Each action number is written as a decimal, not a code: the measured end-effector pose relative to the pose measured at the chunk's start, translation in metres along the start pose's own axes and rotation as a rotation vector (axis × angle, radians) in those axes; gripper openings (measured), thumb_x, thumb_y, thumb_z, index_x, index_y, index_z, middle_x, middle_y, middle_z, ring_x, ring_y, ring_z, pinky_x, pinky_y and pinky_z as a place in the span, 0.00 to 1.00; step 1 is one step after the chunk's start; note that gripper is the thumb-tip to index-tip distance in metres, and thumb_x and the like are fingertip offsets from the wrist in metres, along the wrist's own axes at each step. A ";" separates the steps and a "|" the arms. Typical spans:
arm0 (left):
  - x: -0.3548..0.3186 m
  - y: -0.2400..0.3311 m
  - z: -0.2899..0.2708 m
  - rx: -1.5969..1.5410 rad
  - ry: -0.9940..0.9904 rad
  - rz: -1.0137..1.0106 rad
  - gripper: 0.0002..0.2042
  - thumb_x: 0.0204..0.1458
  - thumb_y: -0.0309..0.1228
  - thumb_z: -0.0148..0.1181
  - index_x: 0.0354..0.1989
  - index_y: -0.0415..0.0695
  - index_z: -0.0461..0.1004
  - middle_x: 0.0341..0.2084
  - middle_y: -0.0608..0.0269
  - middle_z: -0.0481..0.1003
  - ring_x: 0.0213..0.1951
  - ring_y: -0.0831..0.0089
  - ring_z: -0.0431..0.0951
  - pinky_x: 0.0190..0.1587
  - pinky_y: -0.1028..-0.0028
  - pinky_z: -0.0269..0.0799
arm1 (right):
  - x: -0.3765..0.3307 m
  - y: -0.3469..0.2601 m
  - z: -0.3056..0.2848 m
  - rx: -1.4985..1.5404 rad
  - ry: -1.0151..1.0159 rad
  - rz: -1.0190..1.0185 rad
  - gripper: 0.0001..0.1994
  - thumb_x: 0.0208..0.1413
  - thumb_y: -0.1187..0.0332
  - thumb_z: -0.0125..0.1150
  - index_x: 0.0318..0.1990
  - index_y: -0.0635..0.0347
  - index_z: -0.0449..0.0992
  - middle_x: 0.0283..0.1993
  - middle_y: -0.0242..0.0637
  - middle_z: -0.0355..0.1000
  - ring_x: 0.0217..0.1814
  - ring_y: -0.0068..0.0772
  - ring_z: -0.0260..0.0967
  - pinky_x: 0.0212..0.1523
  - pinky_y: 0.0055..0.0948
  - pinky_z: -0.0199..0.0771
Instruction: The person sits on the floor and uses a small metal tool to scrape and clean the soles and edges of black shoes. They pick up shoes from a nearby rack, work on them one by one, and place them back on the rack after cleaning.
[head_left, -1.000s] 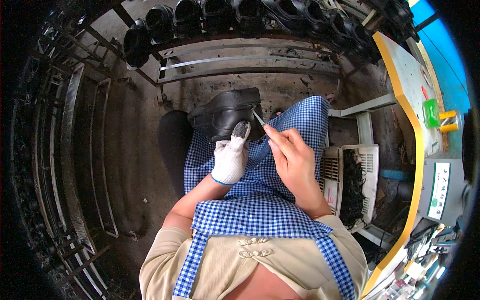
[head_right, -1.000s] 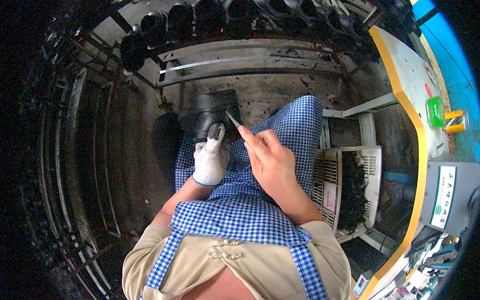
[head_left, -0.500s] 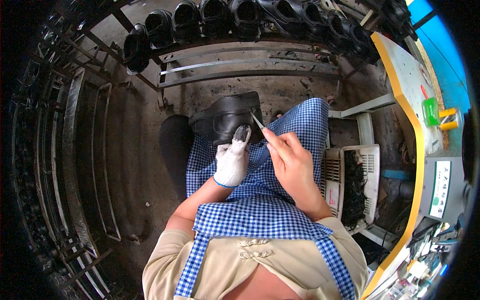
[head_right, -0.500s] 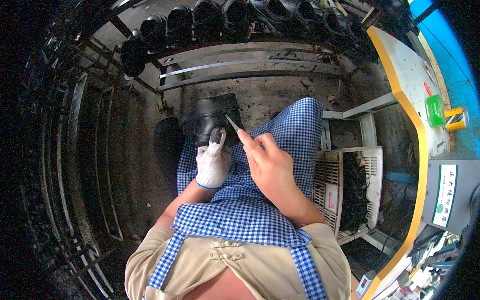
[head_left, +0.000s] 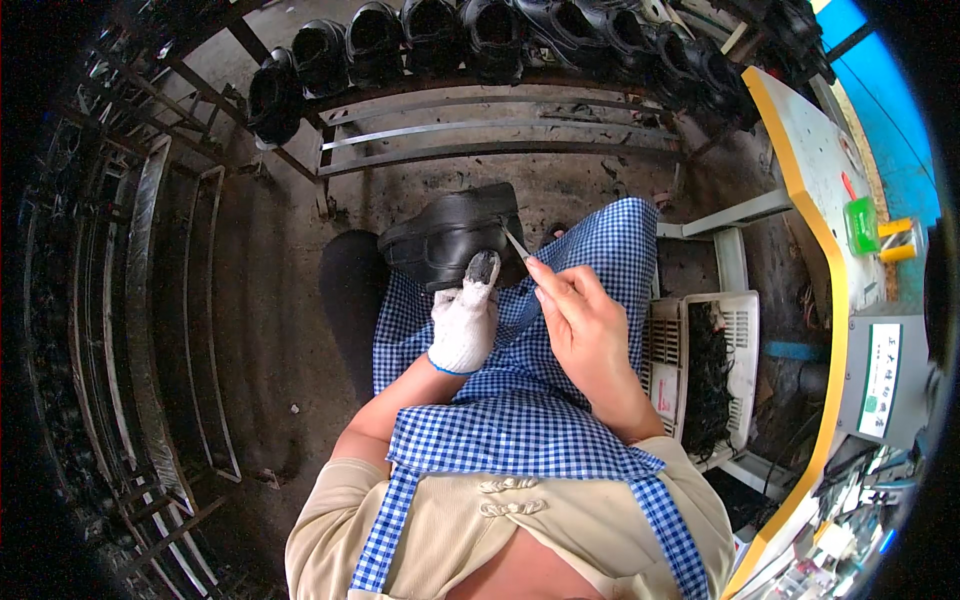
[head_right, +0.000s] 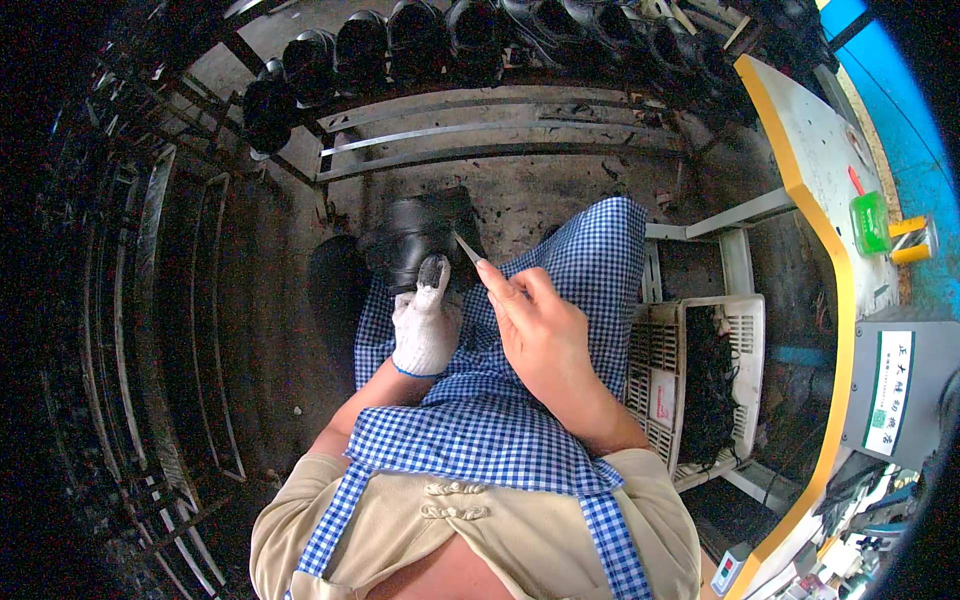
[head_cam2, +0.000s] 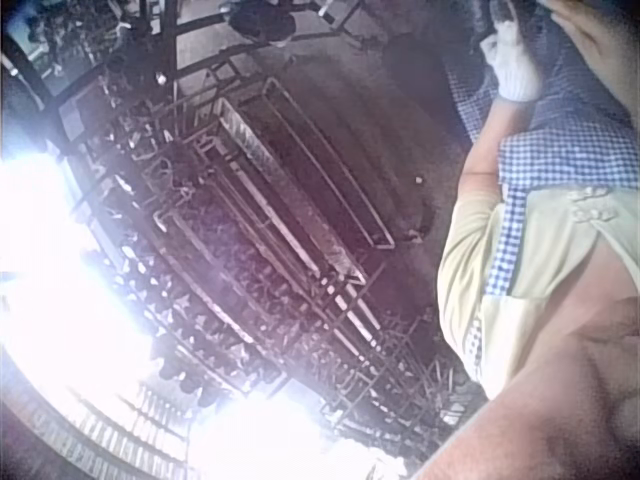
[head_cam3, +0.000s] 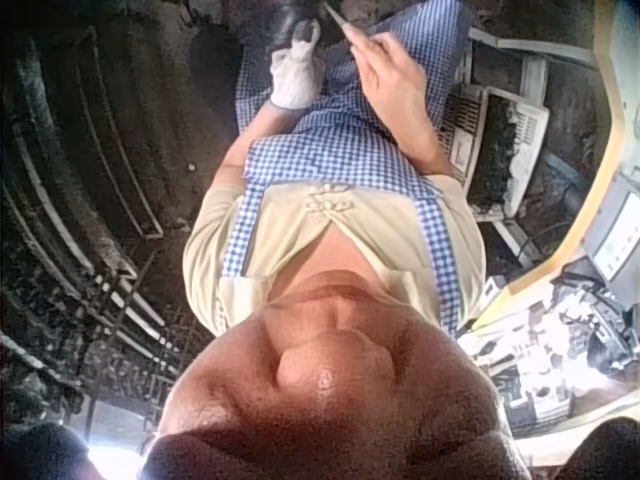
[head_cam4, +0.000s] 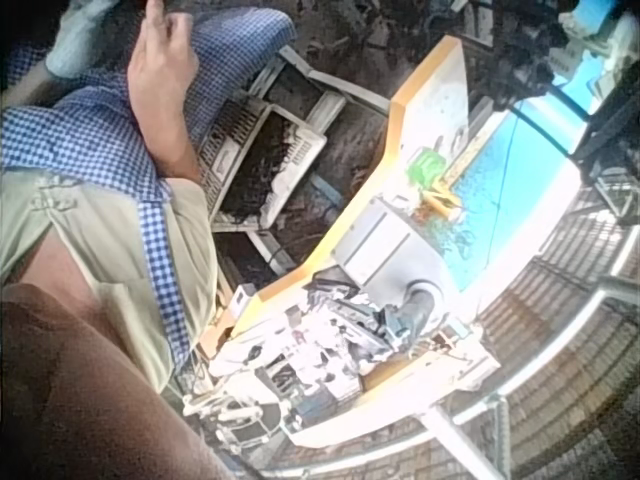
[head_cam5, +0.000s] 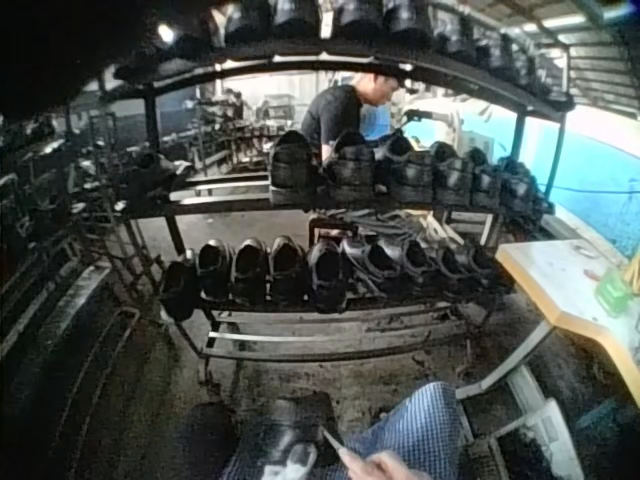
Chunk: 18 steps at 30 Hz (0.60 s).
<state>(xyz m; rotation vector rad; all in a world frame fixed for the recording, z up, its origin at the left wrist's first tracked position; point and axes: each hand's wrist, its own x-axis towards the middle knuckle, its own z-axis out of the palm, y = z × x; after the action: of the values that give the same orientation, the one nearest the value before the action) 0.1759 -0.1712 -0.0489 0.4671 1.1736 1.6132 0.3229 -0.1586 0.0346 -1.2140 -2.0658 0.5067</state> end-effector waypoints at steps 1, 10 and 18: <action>-0.001 0.004 0.007 -0.136 0.022 -0.066 0.13 0.54 0.28 0.64 0.47 0.46 0.74 0.35 0.64 0.77 0.29 0.73 0.78 0.29 0.74 0.73 | 0.000 0.000 0.000 -0.003 -0.005 0.002 0.17 0.57 0.75 0.60 0.54 0.54 0.77 0.32 0.36 0.69 0.26 0.31 0.71 0.26 0.28 0.70; -0.004 0.008 0.015 -0.213 -0.008 -0.088 0.12 0.55 0.30 0.63 0.48 0.46 0.74 0.28 0.67 0.76 0.23 0.75 0.74 0.27 0.73 0.68 | 0.001 0.006 0.010 0.004 0.034 -0.028 0.19 0.57 0.72 0.61 0.57 0.49 0.75 0.33 0.36 0.68 0.25 0.35 0.71 0.24 0.32 0.72; 0.002 0.012 0.004 0.599 -0.007 0.116 0.18 0.52 0.27 0.63 0.53 0.46 0.74 0.22 0.63 0.74 0.19 0.73 0.71 0.21 0.75 0.64 | 0.019 0.017 0.025 0.193 0.043 -0.029 0.17 0.58 0.72 0.60 0.55 0.52 0.76 0.32 0.38 0.68 0.27 0.39 0.72 0.26 0.35 0.73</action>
<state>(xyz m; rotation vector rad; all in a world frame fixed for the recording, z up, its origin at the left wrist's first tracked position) 0.1723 -0.1671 -0.0375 0.9329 1.6489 1.3307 0.3091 -0.1332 0.0138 -1.0717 -1.9463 0.6452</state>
